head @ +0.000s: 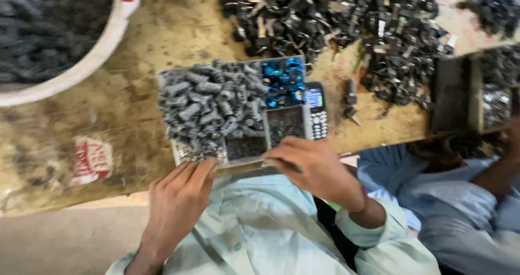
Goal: The person sits at a workbench assembling small connector components. They pick grey plastic connector housings from a tray, insert metal springs or contacts into them by hand, press blue caps onto the housings, and place finished assemblies with the completed pile on the table.
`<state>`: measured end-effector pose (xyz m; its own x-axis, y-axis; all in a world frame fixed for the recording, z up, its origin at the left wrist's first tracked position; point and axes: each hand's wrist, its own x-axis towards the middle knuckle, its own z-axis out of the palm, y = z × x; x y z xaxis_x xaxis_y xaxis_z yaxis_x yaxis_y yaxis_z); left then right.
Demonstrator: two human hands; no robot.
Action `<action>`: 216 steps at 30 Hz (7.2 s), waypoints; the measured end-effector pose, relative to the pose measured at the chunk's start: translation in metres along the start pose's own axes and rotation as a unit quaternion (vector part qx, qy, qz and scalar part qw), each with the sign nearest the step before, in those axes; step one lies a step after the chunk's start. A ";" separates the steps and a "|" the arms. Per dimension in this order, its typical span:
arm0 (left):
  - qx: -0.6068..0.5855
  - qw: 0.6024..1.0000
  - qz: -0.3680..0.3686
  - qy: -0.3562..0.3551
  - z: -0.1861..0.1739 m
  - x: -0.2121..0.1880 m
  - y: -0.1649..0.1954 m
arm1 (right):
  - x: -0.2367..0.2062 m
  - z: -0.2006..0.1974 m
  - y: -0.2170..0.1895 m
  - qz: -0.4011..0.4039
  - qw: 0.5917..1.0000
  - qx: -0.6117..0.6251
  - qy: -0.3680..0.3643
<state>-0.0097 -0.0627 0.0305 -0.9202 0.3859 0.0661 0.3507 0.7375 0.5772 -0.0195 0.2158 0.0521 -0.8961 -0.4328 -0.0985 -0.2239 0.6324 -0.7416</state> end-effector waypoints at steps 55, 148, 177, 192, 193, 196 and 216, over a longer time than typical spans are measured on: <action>-0.468 0.879 -0.011 0.090 0.063 0.026 0.000 | -0.027 -0.072 0.051 0.173 0.950 -0.124 0.228; -0.496 0.868 0.011 0.009 0.056 0.022 -0.003 | -0.015 0.028 0.003 0.074 0.987 0.066 0.124; -0.531 0.839 -0.081 0.082 0.063 0.024 0.028 | -0.004 0.046 0.026 0.090 0.888 0.448 0.059; -0.538 0.841 -0.017 0.059 0.056 0.027 0.020 | -0.004 0.051 0.016 0.104 0.887 0.449 0.041; -0.538 0.841 -0.024 0.054 0.055 0.027 0.019 | -0.003 0.051 0.013 0.102 0.892 0.438 0.053; -0.558 0.828 -0.041 0.036 0.051 0.026 0.020 | 0.001 0.049 0.006 0.099 0.948 0.288 0.092; -0.528 0.843 -0.066 -0.075 0.045 0.035 0.007 | 0.020 0.029 0.025 0.120 0.891 0.438 -0.010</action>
<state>-0.0317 -0.0191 0.0001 -0.8789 0.4634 -0.1134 -0.1768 -0.0957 0.9796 -0.0315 0.2046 0.0123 -0.8686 -0.3694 -0.3302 0.3666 -0.0307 -0.9299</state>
